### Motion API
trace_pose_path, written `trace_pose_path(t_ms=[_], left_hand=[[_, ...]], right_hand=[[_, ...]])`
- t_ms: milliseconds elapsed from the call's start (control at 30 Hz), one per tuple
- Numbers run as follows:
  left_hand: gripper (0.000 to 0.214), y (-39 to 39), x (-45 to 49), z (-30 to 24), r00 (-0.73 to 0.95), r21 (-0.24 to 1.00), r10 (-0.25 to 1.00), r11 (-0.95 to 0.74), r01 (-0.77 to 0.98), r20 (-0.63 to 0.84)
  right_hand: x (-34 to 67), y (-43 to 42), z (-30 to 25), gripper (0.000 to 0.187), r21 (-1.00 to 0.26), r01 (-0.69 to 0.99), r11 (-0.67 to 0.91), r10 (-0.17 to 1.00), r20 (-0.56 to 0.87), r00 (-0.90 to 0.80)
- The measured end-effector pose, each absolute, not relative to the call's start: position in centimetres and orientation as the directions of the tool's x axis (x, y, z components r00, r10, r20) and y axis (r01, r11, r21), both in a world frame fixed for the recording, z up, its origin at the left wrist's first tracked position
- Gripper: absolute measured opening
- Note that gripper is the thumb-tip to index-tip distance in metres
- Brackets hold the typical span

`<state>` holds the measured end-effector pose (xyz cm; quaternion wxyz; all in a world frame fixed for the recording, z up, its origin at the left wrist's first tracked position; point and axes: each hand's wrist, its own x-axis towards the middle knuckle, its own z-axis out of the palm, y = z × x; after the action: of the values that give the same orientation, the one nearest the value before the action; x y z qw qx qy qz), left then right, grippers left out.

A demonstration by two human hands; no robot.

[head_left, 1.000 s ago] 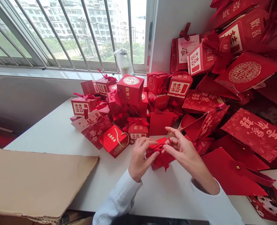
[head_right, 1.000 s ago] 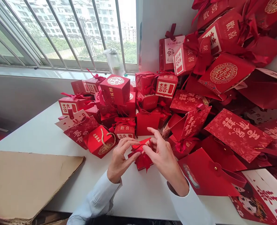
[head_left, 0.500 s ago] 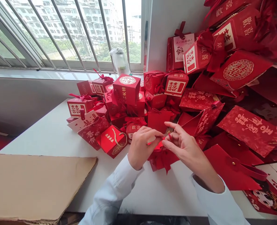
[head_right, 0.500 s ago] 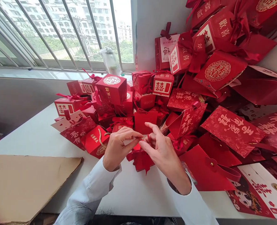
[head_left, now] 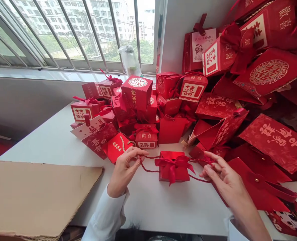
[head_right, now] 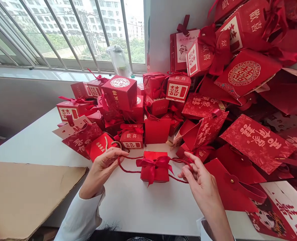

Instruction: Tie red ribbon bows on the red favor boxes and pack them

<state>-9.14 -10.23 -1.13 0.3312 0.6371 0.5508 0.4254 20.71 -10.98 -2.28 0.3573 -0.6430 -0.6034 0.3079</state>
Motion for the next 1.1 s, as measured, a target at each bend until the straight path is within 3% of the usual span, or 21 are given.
trace_pose_path(t_ms=[100, 200, 267, 367, 500, 567, 700, 867, 1100], left_hand=[[0.029, -11.4, -10.0, -2.0, 0.023, 0.82, 0.995, -0.096, 0.564, 0.1], [0.034, -12.0, -10.2, -2.1, -0.022, 0.757, 0.994, -0.066, 0.651, 0.105], [0.032, -11.8, -9.8, -2.2, -0.009, 0.776, 0.99, -0.104, 0.622, 0.14], [0.045, -10.9, -9.0, -3.1, 0.158, 0.872, 0.978, -0.194, 0.449, 0.136], [0.107, -9.7, -7.9, -5.5, 0.372, 0.933, 0.923, -0.214, 0.29, 0.096], [0.122, -9.3, -7.5, -6.5, 0.401, 0.935, 0.912, -0.215, 0.282, 0.089], [0.123, -8.7, -6.5, -7.4, 0.375, 0.929, 0.923, -0.215, 0.302, 0.091], [0.124, -8.5, -6.1, -7.2, 0.365, 0.903, 0.93, -0.184, 0.389, 0.032], [0.131, -10.6, -6.4, -2.6, 0.418, 0.749, 0.906, -0.325, 0.577, 0.071]], right_hand=[[21.3, -12.1, -4.9, 0.046, -0.676, 0.728, -0.112, 0.989, -0.003, 0.15], [21.1, -12.7, -6.7, 0.045, -0.558, 0.83, -0.029, 0.985, 0.127, 0.12], [20.5, -12.6, -7.1, 0.045, -0.543, 0.839, 0.041, 0.976, 0.201, 0.082], [19.6, -12.0, -7.2, 0.042, -0.636, 0.756, 0.158, 0.976, 0.217, -0.021], [18.9, -11.3, -8.3, 0.044, -0.836, 0.526, 0.157, 0.987, 0.119, -0.105], [18.7, -11.2, -9.2, 0.045, -0.924, 0.364, 0.115, 0.989, 0.071, -0.131], [18.3, -11.2, -10.4, 0.046, -0.995, 0.092, 0.027, 0.985, 0.01, -0.172], [17.9, -10.6, -11.3, 0.043, -0.998, -0.037, -0.041, 0.994, -0.037, -0.104], [19.1, -9.3, -13.9, 0.041, -1.0, -0.013, -0.005, 0.978, -0.007, 0.207]])
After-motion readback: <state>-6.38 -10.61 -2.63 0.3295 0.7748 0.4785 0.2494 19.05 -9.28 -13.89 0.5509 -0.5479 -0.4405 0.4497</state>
